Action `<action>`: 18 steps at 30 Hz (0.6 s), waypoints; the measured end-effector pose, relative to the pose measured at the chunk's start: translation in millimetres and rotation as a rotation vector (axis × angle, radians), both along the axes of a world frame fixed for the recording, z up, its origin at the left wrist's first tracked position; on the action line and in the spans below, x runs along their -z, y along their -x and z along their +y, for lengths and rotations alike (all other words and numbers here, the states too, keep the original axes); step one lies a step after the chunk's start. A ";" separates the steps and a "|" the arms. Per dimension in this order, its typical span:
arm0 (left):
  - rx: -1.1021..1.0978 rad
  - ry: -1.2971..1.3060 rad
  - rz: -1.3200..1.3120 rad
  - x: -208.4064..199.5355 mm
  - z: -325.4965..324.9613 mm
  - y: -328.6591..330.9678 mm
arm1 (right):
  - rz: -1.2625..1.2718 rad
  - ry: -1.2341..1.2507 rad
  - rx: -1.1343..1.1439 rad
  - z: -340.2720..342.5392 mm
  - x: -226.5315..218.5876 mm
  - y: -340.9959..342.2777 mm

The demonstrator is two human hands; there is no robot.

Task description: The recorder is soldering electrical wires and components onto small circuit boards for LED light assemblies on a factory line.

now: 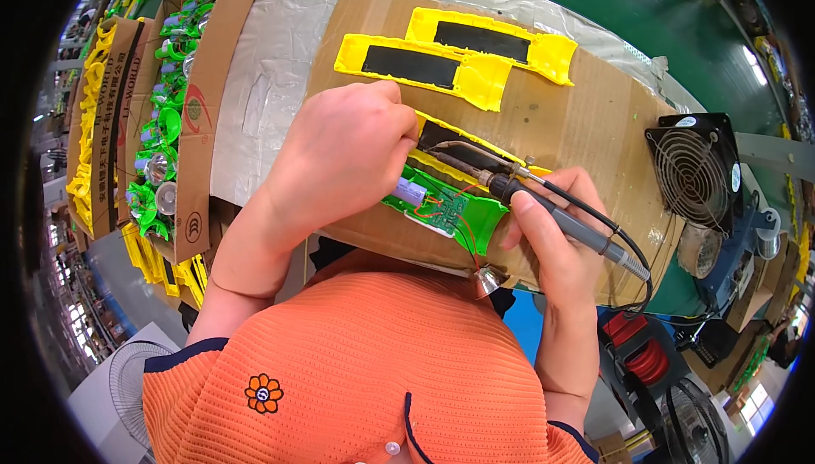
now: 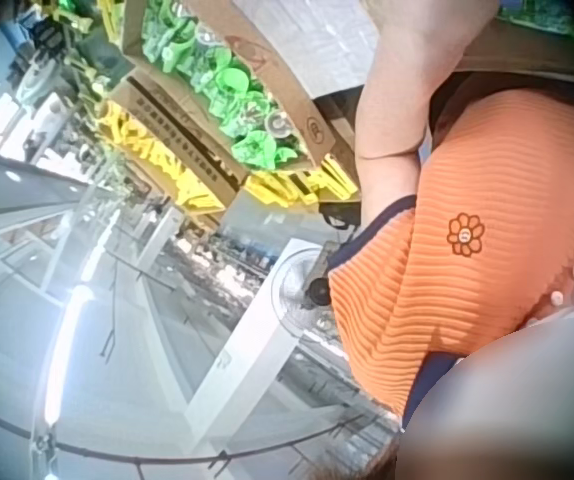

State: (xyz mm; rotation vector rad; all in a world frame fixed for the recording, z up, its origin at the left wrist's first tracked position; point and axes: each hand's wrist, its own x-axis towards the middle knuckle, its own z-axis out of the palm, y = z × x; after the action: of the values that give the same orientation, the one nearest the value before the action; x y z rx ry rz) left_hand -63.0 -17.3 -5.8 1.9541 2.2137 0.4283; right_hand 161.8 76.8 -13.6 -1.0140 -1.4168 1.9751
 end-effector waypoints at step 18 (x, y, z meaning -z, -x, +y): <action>-0.014 0.009 0.000 -0.2 2.6 0.2 | -0.094 -0.009 -0.004 0.2 -4.8 8.3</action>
State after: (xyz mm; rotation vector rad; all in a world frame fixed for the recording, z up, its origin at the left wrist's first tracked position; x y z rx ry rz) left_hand -63.2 -14.7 -5.6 1.9350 2.2274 0.4190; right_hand 153.5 77.0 -8.8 -1.1139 -1.4761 1.9452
